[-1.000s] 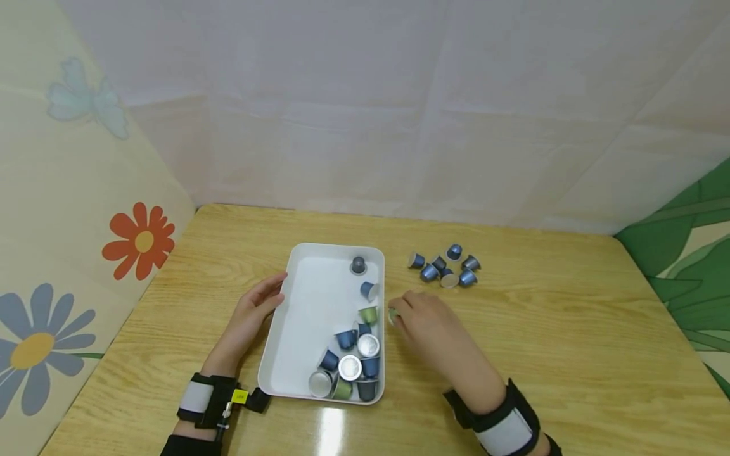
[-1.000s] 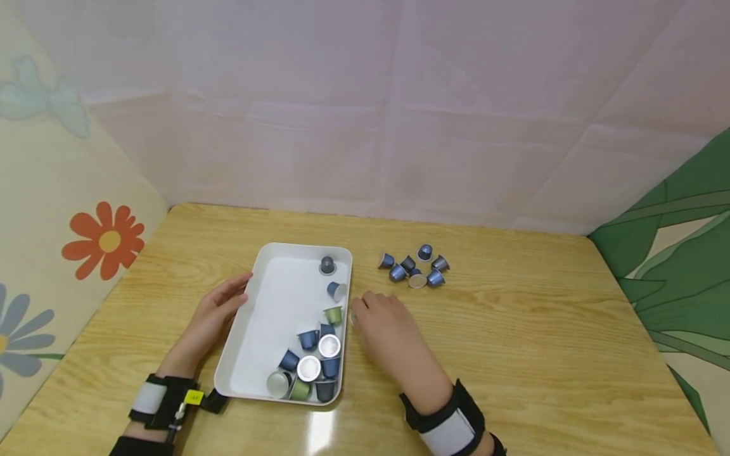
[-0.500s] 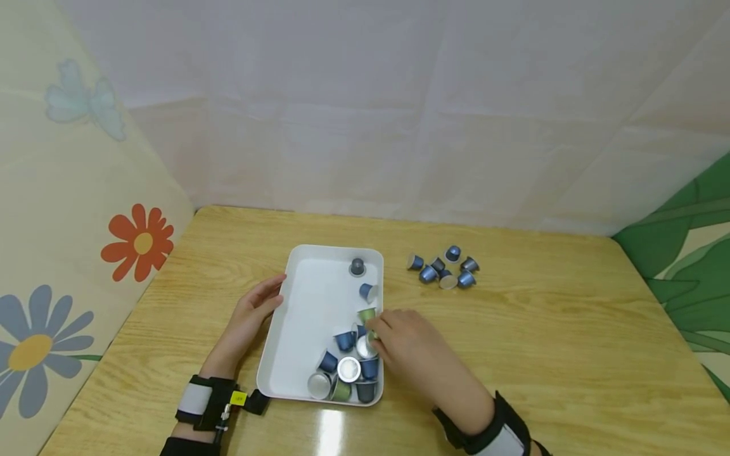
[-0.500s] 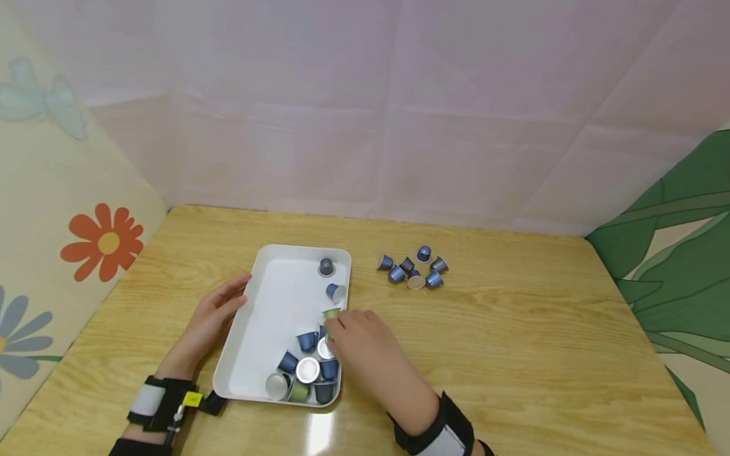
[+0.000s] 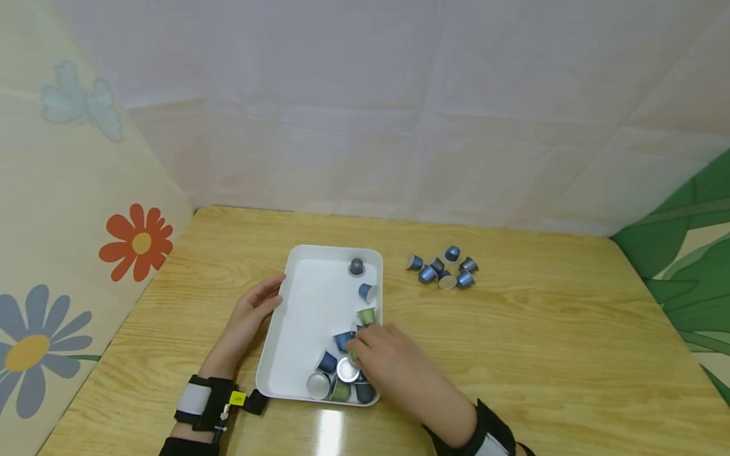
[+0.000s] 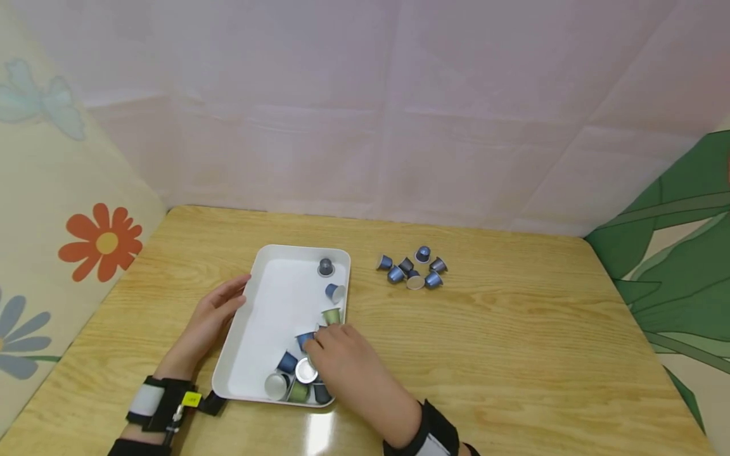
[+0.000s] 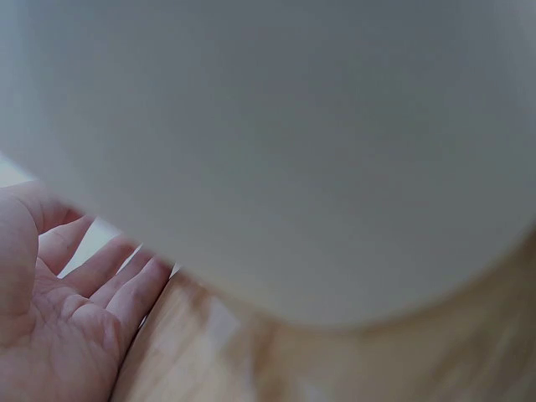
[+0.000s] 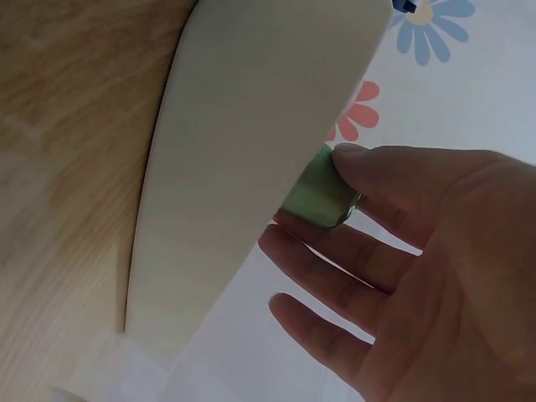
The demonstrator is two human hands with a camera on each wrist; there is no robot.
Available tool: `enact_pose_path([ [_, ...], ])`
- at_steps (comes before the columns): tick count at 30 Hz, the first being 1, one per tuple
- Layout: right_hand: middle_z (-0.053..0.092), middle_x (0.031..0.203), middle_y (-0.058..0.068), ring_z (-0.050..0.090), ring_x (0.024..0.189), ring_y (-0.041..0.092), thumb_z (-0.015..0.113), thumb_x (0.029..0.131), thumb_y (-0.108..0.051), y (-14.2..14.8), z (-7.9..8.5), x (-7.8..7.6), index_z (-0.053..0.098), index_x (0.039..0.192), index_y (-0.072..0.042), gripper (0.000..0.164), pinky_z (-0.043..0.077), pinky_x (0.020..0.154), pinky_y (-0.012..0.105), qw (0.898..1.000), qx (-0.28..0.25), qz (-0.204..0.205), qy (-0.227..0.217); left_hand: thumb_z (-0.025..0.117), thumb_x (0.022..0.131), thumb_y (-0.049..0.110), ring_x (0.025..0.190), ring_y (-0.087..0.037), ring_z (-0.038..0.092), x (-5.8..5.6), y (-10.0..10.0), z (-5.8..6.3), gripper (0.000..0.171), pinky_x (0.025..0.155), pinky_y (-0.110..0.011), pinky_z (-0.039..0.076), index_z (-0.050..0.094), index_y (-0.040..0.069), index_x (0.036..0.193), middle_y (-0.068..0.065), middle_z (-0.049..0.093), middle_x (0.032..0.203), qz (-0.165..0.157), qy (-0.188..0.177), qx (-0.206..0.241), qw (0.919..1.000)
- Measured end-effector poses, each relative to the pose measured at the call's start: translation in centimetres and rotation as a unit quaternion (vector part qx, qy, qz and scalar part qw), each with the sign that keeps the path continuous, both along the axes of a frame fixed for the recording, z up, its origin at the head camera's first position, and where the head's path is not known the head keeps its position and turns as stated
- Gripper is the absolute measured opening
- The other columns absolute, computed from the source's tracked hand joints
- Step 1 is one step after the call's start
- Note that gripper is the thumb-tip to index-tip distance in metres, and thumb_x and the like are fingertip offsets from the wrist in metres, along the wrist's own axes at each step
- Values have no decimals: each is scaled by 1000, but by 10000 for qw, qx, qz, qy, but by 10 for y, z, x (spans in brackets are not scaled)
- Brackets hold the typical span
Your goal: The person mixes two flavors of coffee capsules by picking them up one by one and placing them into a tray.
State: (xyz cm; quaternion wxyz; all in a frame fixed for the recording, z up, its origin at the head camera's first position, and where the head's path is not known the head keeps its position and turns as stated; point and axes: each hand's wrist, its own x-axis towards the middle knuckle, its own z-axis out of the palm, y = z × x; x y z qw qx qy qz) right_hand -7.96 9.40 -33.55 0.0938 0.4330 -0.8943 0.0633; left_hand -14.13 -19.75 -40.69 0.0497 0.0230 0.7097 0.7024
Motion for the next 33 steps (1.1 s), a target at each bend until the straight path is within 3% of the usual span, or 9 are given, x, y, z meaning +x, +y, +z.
enact_pose_path([
  [6,64,103,0,60,99,16,69,93,-16,-4,-2,3,69,110,-11,18,51,90,34,9998,180,79,101,55,102,12,136,-31,40,-1,0,0,48,95,-17,45,43,-1,146,-19,42,151,2,10,-27,10000],
  [15,64,109,1,60,104,16,70,89,-10,-8,-2,7,68,116,-12,27,51,92,34,9988,474,1,-137,55,102,11,137,-31,39,-1,0,0,48,95,-16,44,43,-1,146,-19,41,151,-20,-1,10,10000],
  [33,65,116,3,60,109,17,68,94,-24,-7,-1,9,67,120,-12,29,50,94,36,9986,403,-140,-323,54,102,10,137,-31,39,0,1,1,47,95,-15,44,44,-1,146,-19,41,151,-18,-15,-37,10000],
])
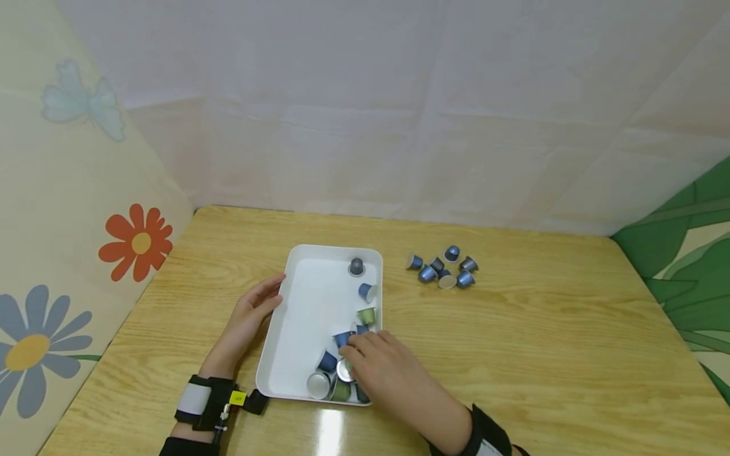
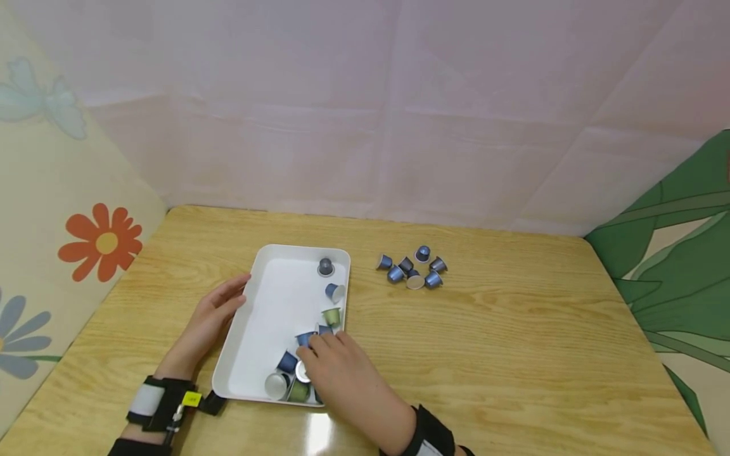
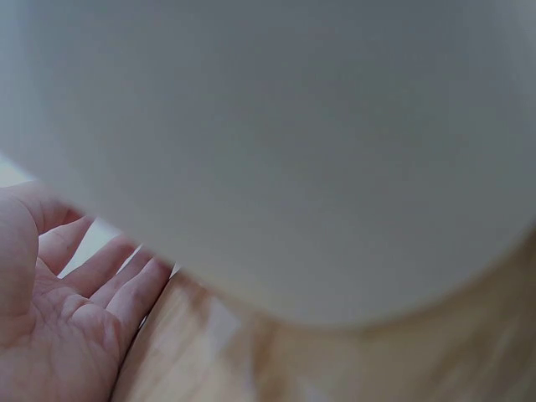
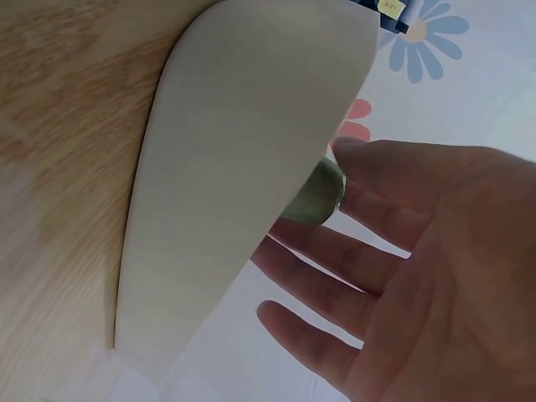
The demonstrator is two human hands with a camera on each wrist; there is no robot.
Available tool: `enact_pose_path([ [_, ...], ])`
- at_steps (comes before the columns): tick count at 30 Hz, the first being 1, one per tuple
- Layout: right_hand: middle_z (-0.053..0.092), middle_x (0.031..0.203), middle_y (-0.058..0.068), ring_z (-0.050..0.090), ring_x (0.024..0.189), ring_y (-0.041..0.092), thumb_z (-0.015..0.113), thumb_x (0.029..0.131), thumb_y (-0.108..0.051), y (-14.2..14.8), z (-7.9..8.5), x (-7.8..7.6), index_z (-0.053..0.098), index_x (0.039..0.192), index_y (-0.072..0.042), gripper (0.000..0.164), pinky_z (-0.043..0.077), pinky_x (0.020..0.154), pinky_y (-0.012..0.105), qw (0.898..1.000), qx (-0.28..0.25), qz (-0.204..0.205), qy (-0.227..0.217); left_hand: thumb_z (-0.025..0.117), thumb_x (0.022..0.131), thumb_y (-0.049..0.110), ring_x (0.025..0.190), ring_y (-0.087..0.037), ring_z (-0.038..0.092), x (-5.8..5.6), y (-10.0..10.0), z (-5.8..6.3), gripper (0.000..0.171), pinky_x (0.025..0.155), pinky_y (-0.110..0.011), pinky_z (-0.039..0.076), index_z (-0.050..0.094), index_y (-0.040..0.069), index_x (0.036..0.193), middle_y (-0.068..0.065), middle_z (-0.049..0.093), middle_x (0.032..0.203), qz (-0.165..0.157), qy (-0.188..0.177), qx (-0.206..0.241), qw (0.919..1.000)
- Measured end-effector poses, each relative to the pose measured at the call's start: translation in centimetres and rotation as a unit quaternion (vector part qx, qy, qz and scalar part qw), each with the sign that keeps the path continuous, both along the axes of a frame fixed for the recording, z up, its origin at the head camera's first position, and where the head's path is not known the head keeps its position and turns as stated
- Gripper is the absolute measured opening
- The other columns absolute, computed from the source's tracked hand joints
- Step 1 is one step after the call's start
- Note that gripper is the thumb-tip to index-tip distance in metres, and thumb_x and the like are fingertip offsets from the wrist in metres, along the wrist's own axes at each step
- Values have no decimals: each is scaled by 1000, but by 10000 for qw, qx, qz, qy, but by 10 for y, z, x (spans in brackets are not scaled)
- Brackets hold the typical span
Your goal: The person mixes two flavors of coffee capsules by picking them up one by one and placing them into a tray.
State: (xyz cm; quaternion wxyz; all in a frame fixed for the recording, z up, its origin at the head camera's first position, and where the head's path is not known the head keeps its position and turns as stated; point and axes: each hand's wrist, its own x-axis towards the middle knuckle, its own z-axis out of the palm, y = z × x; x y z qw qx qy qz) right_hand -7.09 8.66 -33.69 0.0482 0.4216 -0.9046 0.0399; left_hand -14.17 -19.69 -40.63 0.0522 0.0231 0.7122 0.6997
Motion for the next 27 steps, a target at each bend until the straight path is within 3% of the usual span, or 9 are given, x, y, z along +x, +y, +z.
enact_pose_path([
  [6,64,119,4,60,111,20,64,97,-33,2,6,-2,66,124,-12,34,48,97,38,9999,-42,-94,-122,55,102,10,137,-31,40,0,0,-1,47,95,-16,44,44,0,146,-19,41,151,14,4,48,10000],
  [14,64,124,8,59,115,24,64,96,-32,14,11,-14,65,124,-11,35,47,99,42,9989,-406,-234,-59,54,102,11,137,-31,39,0,1,0,47,95,-15,44,43,-1,147,-19,41,151,-3,49,5,10000],
  [21,64,121,13,61,112,30,72,91,-19,44,19,-37,65,123,-5,35,48,97,48,9908,-1177,-524,413,54,102,9,136,-30,40,0,2,1,48,95,-16,45,42,-1,147,-18,41,151,2,-17,88,10000],
  [27,64,122,15,61,111,33,69,94,-16,67,18,-62,64,122,-3,31,48,95,49,9868,-1268,-935,368,55,102,12,134,-28,42,0,1,1,48,94,-16,45,43,0,147,-17,42,151,2,7,-43,10000],
])
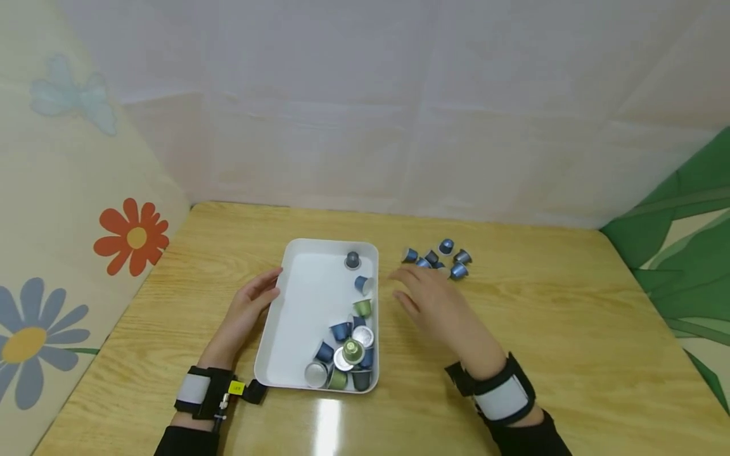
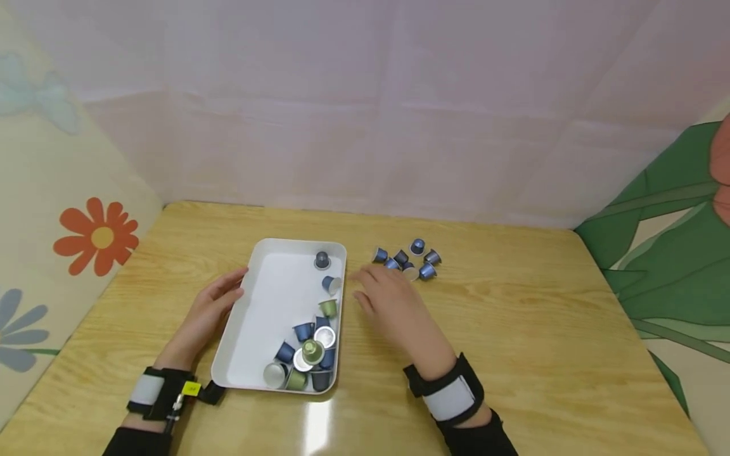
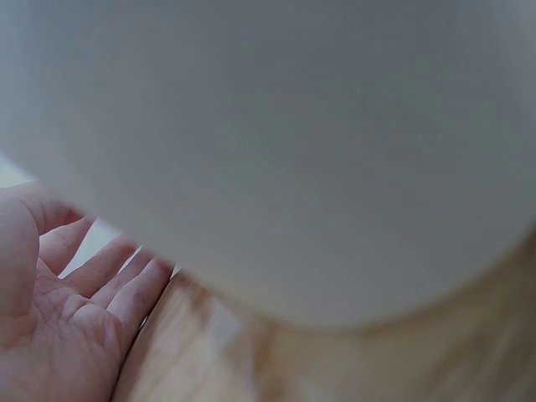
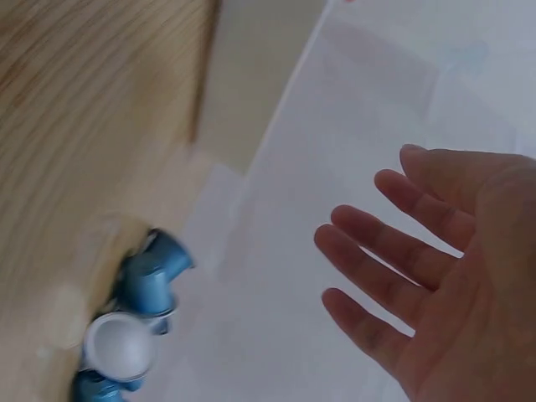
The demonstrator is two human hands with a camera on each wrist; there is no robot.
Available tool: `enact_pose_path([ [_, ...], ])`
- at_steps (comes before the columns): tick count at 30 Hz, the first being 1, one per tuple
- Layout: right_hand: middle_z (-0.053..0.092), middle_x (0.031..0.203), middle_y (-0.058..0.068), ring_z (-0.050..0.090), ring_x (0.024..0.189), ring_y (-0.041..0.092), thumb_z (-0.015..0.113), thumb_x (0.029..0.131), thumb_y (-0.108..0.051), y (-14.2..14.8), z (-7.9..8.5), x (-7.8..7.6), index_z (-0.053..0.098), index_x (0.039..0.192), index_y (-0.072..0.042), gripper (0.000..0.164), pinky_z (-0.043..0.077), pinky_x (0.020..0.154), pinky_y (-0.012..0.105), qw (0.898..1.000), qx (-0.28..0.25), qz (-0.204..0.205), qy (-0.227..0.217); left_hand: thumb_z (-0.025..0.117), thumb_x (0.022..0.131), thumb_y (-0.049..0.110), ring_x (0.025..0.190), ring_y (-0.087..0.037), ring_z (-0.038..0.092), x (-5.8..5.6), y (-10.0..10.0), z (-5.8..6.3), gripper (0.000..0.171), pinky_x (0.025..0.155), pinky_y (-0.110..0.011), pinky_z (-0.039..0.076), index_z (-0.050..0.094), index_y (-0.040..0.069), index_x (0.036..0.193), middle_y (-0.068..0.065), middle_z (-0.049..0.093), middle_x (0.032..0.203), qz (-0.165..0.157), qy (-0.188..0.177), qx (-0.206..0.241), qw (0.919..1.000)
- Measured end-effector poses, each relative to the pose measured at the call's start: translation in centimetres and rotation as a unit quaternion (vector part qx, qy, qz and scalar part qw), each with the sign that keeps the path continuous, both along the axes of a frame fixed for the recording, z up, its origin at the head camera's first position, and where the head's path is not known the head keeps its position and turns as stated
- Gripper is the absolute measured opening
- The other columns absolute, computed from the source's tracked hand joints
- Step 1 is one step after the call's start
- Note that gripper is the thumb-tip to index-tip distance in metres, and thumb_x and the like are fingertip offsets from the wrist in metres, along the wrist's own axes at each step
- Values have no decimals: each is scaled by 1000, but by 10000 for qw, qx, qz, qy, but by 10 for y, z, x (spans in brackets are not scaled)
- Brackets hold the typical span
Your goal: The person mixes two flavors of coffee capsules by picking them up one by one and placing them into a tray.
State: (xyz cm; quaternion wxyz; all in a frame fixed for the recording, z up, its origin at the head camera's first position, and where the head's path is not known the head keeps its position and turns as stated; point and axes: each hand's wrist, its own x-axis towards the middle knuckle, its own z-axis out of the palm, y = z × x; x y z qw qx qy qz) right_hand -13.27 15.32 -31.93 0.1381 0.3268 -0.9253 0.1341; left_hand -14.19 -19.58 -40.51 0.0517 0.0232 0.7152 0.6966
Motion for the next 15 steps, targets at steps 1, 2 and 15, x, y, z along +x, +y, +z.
enact_pose_path([
  [1,64,123,15,61,111,34,68,94,-15,3,-1,-4,64,122,-3,31,48,96,49,10000,-16,-41,-72,55,102,13,133,-27,43,0,0,0,48,94,-16,45,43,1,147,-17,42,151,12,-9,-12,10000],
  [2,63,123,15,60,112,34,67,95,-15,5,-3,-8,64,123,-2,31,47,96,49,9998,-25,-94,-157,55,102,13,133,-26,43,0,-1,1,48,94,-16,45,43,1,147,-17,42,151,17,-21,-4,10000],
  [15,61,123,22,58,111,41,70,93,-11,55,-12,-40,62,123,0,34,47,94,54,9901,-66,-1263,-608,53,102,9,135,-31,41,-2,-1,-1,47,94,-16,46,43,0,147,-19,41,151,-20,-7,154,9999],
])
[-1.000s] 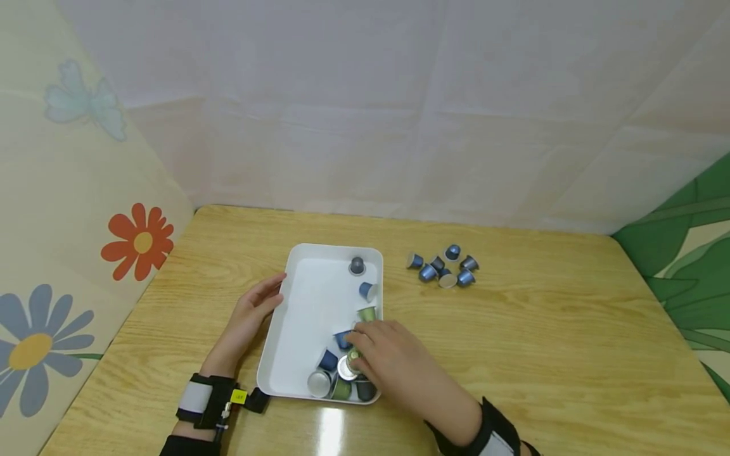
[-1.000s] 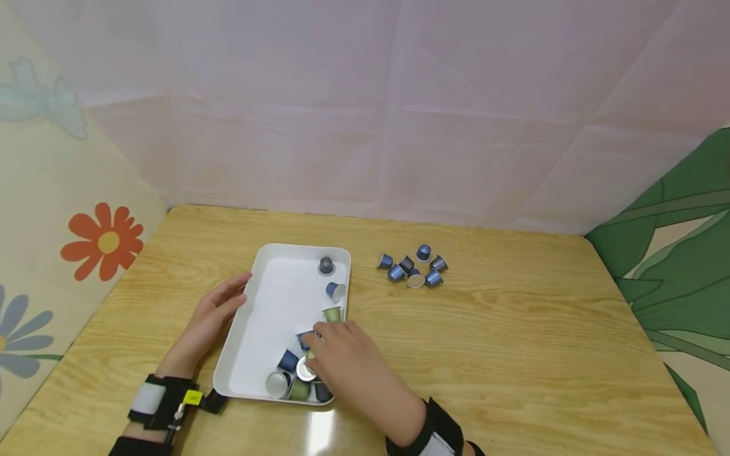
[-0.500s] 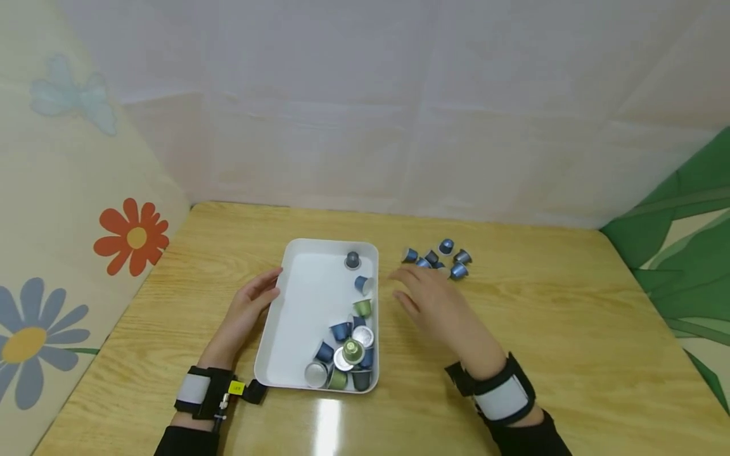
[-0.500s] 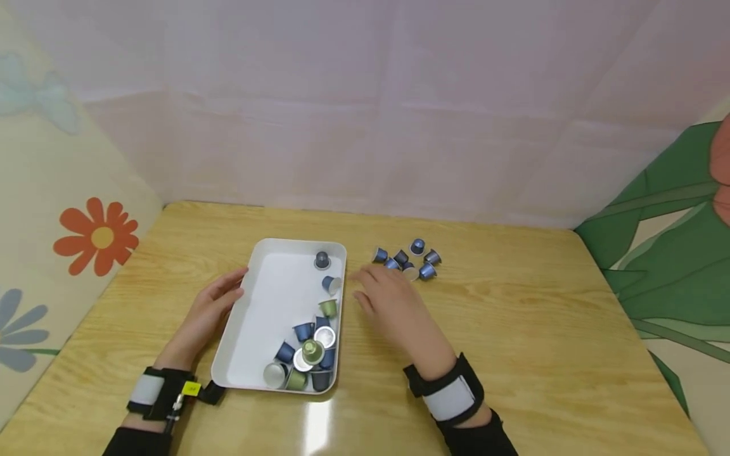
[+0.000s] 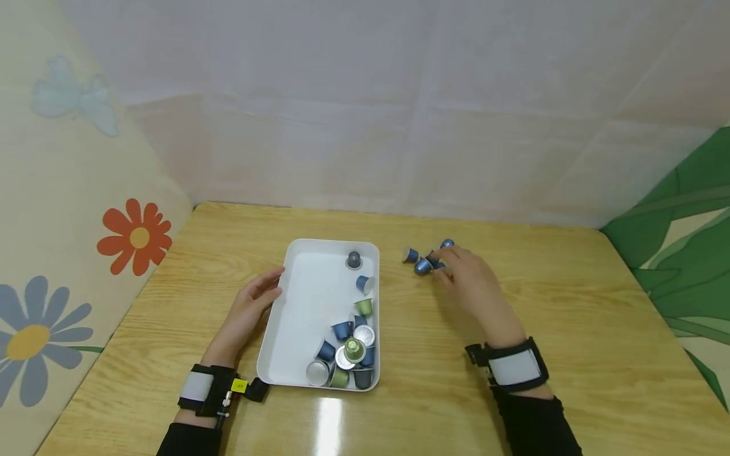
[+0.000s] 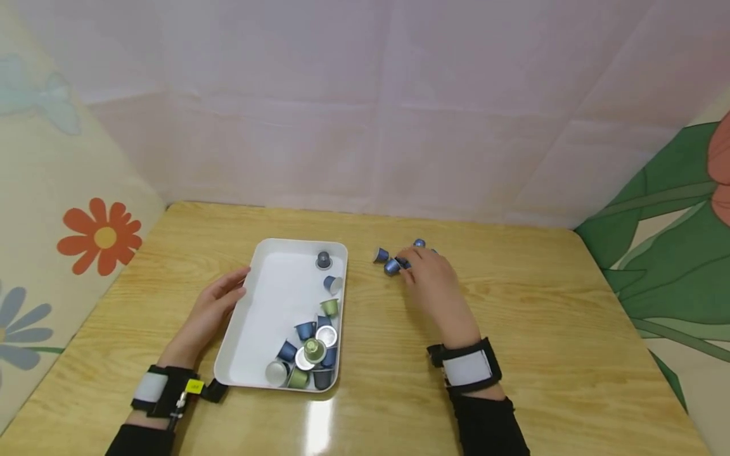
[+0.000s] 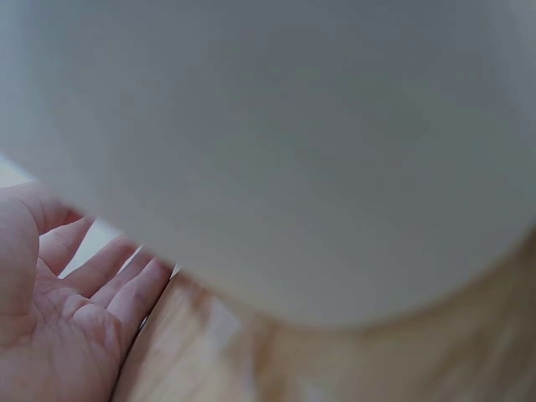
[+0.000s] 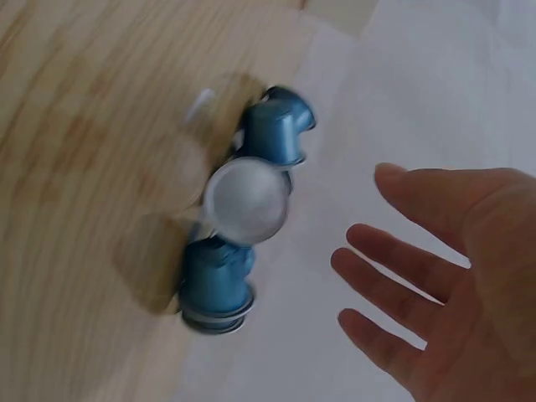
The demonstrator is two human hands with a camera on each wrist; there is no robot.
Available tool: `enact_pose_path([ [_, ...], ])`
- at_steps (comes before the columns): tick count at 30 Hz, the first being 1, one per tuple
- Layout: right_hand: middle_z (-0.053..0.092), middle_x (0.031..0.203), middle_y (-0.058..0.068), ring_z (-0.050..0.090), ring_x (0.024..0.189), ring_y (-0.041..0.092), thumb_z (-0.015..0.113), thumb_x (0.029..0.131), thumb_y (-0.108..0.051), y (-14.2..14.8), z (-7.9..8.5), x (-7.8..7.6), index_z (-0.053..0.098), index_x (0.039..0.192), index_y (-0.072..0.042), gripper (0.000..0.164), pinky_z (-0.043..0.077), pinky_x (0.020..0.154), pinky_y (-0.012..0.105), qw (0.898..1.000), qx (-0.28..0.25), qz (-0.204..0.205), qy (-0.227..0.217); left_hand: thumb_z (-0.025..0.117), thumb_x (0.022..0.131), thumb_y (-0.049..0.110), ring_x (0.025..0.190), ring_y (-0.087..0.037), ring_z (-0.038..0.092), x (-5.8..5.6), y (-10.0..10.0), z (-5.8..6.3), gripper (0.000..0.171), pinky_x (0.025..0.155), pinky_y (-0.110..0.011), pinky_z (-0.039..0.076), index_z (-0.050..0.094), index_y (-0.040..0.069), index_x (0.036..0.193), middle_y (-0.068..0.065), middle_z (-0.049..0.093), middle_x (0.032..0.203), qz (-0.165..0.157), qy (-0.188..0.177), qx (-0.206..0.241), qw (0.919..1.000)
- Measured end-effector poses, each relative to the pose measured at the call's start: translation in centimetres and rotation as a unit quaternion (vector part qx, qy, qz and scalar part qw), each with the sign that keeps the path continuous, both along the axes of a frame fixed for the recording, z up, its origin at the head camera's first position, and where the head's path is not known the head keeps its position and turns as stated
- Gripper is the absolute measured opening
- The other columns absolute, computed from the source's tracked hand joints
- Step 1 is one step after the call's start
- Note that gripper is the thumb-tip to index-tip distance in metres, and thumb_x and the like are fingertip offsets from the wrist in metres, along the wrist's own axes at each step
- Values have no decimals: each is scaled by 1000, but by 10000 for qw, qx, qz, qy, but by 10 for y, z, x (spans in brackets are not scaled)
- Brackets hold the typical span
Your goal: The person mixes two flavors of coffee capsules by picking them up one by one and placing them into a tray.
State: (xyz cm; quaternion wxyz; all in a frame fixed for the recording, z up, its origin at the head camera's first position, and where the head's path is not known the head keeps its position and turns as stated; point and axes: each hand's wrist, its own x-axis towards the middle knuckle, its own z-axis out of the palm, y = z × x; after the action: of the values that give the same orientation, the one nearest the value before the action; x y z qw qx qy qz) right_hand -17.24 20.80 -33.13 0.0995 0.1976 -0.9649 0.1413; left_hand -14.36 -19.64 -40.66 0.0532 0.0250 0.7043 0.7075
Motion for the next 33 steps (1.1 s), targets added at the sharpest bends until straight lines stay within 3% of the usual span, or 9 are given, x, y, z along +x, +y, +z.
enact_pose_path([
  [7,53,129,30,51,119,47,69,92,-9,21,-8,-4,58,130,3,41,41,99,60,9976,-33,-455,-520,53,102,9,136,-30,41,1,0,0,47,93,-16,46,43,0,147,-19,42,151,31,-24,-35,10000],
  [13,52,125,33,55,110,49,71,91,-8,30,-11,-4,55,132,4,46,45,92,61,9945,-108,-651,-815,53,102,9,136,-30,40,2,0,2,47,93,-16,46,43,0,147,-18,41,151,36,-37,-40,10000],
  [24,53,120,35,57,105,50,66,94,-7,41,-10,-6,50,134,6,46,47,88,62,9884,-166,-724,-1327,54,101,8,133,-26,43,4,2,3,47,94,-18,47,43,0,147,-18,42,150,96,-85,144,9998],
  [33,53,129,33,51,119,48,66,95,-10,36,-10,-15,51,135,7,45,41,99,60,9809,-291,-841,-1732,54,102,10,137,-29,40,3,1,3,47,94,-16,45,44,1,147,-17,41,151,47,-8,-78,10000],
])
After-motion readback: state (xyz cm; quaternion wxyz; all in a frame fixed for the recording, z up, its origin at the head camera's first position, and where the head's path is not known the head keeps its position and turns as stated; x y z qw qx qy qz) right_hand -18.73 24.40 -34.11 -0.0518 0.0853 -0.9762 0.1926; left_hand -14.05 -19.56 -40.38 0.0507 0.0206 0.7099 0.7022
